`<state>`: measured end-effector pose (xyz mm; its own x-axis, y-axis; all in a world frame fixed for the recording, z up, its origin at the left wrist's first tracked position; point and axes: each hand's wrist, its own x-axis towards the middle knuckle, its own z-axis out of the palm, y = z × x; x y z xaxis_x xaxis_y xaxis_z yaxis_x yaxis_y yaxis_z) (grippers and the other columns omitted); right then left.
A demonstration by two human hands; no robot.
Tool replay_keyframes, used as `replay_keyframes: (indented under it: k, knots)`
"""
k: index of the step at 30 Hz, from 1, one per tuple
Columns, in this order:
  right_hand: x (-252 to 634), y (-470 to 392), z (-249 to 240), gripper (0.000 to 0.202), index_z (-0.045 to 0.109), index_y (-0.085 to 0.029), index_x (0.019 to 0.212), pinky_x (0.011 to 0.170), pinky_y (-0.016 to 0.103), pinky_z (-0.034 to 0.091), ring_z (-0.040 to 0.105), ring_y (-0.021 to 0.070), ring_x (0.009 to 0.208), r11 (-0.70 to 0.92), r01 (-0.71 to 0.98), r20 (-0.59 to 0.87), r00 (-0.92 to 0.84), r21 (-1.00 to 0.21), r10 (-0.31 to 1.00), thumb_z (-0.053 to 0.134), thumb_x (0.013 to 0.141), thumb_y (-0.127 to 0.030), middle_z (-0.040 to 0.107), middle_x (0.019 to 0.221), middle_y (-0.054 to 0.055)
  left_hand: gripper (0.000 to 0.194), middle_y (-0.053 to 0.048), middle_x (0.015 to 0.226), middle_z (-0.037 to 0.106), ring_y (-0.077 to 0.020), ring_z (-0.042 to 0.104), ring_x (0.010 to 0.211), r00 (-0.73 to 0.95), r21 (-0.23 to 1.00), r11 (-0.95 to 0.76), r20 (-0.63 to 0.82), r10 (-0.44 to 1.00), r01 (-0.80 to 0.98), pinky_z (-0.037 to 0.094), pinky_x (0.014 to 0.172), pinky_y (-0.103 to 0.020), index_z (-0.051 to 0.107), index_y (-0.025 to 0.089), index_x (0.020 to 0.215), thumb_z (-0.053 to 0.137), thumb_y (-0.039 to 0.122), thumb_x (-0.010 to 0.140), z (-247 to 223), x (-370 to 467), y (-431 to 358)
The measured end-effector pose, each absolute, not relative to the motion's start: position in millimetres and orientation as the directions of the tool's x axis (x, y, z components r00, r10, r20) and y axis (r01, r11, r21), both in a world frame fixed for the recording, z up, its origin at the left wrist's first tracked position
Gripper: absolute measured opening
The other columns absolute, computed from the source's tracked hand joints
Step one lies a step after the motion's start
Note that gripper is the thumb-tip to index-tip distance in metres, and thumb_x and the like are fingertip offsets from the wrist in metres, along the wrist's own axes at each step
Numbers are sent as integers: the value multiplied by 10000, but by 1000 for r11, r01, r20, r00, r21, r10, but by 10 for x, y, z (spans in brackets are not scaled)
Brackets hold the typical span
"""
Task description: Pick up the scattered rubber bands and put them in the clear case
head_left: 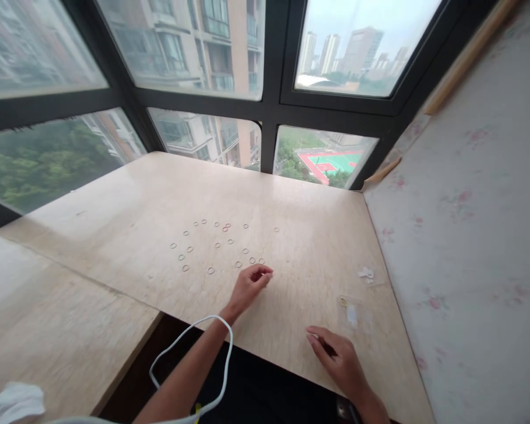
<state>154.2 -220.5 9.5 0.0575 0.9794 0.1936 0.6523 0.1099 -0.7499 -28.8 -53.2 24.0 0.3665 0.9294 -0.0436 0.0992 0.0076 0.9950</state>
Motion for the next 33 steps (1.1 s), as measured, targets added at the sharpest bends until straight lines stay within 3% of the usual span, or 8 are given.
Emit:
replay_keyframes:
  k: [3,6,11,15,19,27,33]
  knots:
    - [1568,-2197,57,243,729,-217,959,547,261,563,666,172,541,88,626,193,101,-775,976,547,900,-367,729,703,32,226,-20,714,654,-121,557,592,233,978,-32,-17,972,207,453,535,-223,694,159,848,640,360,760,354,-786,-261]
    - [1587,-2191,66,235,729,-217,937,565,254,574,689,179,584,106,622,213,100,-776,972,560,895,-375,744,745,41,281,-30,755,682,-135,560,593,64,903,-55,30,997,425,450,533,-233,707,166,887,616,402,763,461,-1371,61]
    - [1580,-2182,34,227,731,-210,938,609,223,577,712,176,658,164,635,264,66,-755,962,567,894,-362,758,813,51,273,-30,861,731,-166,630,704,-84,573,67,4,996,817,463,644,-241,731,191,899,560,366,778,563,-2181,508]
    - [1584,-2176,0,228,733,-204,937,620,196,572,718,167,664,186,651,287,51,-736,957,569,896,-357,761,819,51,259,-39,865,741,-194,658,830,-58,377,108,-141,988,920,450,681,-233,745,192,863,540,322,774,584,-2436,730]
    - [1583,-2174,-2,228,734,-202,925,644,193,575,727,174,700,195,662,301,49,-724,952,568,898,-356,765,839,54,201,-47,731,724,-209,656,753,-4,346,84,-224,975,935,433,615,-244,741,187,724,607,336,708,601,-2434,888]
    - [1574,-2168,16,237,727,-194,917,627,207,575,724,177,691,198,674,302,40,-712,952,550,908,-352,762,826,60,87,-61,661,679,-210,614,688,67,297,17,-271,960,955,391,574,-257,675,175,583,614,237,590,618,-2362,1045]
    - [1562,-2173,5,236,719,-192,936,632,231,577,721,182,695,188,694,299,41,-695,953,537,917,-341,759,827,61,116,-15,566,610,-165,562,620,146,373,-38,-264,954,927,354,549,-238,613,172,531,587,263,598,619,-2369,996]
